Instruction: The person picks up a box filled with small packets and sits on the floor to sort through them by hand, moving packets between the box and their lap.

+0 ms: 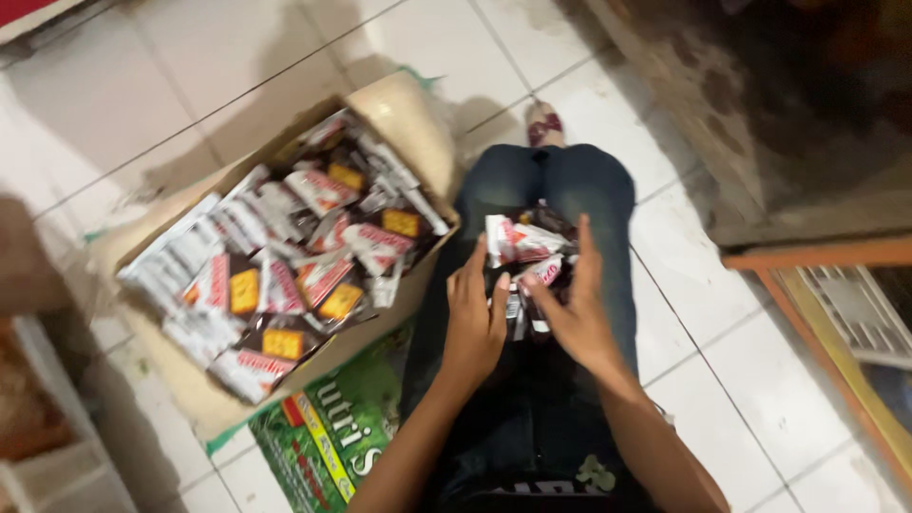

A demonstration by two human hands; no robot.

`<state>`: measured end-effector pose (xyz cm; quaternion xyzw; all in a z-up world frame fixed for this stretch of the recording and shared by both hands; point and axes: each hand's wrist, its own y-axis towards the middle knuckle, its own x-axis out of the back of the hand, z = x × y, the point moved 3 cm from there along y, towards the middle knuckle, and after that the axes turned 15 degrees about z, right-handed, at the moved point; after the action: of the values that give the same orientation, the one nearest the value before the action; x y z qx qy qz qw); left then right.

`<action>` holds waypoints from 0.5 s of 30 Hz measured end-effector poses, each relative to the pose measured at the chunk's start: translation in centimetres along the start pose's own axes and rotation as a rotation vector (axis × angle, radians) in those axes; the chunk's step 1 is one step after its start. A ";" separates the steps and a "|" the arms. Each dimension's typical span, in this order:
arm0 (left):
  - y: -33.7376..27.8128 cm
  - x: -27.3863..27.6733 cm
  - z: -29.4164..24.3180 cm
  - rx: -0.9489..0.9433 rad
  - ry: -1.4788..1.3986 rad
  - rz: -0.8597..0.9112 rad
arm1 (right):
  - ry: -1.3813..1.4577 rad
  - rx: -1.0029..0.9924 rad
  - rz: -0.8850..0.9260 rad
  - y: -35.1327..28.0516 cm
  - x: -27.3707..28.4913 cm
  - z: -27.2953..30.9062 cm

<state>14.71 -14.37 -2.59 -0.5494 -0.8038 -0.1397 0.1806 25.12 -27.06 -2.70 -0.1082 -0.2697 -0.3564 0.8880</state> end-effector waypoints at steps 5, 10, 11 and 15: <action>-3.2 4.6 -0.6 0.086 -0.203 -0.062 | -0.079 -0.042 0.068 -0.8 0.8 -0.2; -5.8 10.1 -1.3 0.029 0.007 -0.371 | -0.217 0.000 0.032 0.3 1.7 1.5; -6.3 11.2 -1.0 0.043 0.045 -0.416 | -0.218 0.002 0.051 0.7 1.8 1.8; -8.2 14.6 1.3 0.208 0.336 -0.548 | -0.251 0.056 0.050 1.6 1.7 3.3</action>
<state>2.03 -4.62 2.49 -0.2607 -0.8906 -0.1890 0.3211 25.96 -25.61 0.97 -0.1339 -0.3859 -0.3103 0.8584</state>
